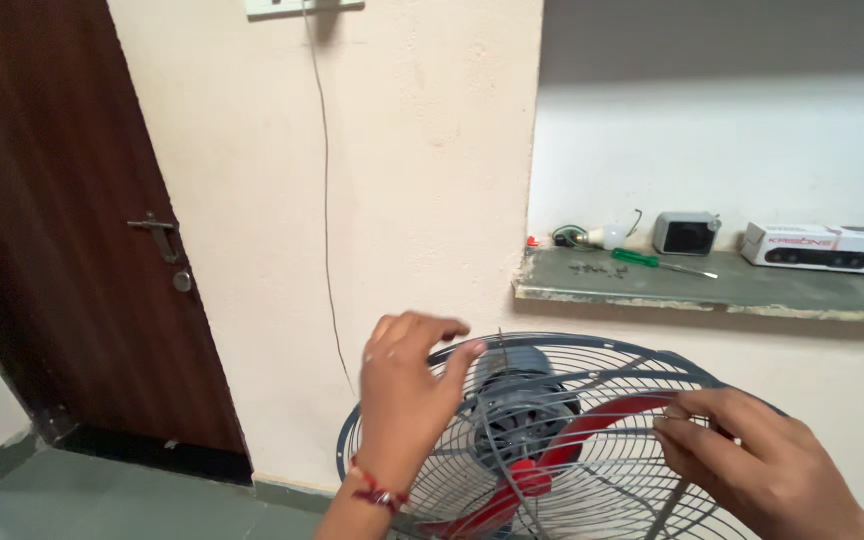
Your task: The person reassembles a standing electric fan by attaching a red fan blade to the motor hub and securing it with a screwdriver. They then place the front wire cage over the blade and fasten it to the rear cage using screws.
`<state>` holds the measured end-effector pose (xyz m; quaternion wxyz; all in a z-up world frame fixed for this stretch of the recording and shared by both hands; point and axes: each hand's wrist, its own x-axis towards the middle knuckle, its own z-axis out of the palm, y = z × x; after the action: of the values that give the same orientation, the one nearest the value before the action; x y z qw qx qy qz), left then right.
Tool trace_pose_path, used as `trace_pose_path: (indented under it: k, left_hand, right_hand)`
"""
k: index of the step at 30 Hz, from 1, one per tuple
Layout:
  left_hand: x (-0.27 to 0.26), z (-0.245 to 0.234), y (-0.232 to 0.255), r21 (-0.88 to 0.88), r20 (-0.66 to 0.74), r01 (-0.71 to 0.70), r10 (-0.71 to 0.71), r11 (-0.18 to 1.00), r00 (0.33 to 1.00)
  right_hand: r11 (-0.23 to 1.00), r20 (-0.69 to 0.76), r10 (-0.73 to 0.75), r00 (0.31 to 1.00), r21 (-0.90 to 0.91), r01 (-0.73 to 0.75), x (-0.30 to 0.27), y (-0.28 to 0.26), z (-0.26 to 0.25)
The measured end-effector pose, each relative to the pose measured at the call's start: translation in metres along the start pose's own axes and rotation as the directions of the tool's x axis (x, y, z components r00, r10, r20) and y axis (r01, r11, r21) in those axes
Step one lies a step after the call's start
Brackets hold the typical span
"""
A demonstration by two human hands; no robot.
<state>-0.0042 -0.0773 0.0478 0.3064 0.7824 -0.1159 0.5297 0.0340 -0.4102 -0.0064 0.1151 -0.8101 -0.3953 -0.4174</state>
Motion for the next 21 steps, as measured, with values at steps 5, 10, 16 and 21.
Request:
trace_pose_path:
  k: [5,10,16,21]
  left_hand:
    - [0.012,0.022,0.009,0.006,0.224,0.251,-0.246,0.968,0.943]
    - [0.012,0.028,0.000,-0.185,0.328,0.353,-0.281,0.917,0.902]
    - [0.007,0.023,-0.011,-0.280,0.280,0.253,-0.173,0.926,0.944]
    - [-0.011,0.008,-0.015,-0.200,-0.008,-0.003,0.002,0.980,1.000]
  right_hand:
    - [0.998,0.031,-0.022,0.999,-0.053,0.023,-0.014,0.016,0.007]
    - [0.999,0.057,-0.020,0.998,-0.033,0.022,-0.012,0.014,0.001]
    - [0.997,-0.004,-0.033,0.999,-0.076,0.032,-0.001,0.009,-0.007]
    - [0.995,-0.003,0.039,0.999,-0.094,-0.039,0.002,0.007,-0.006]
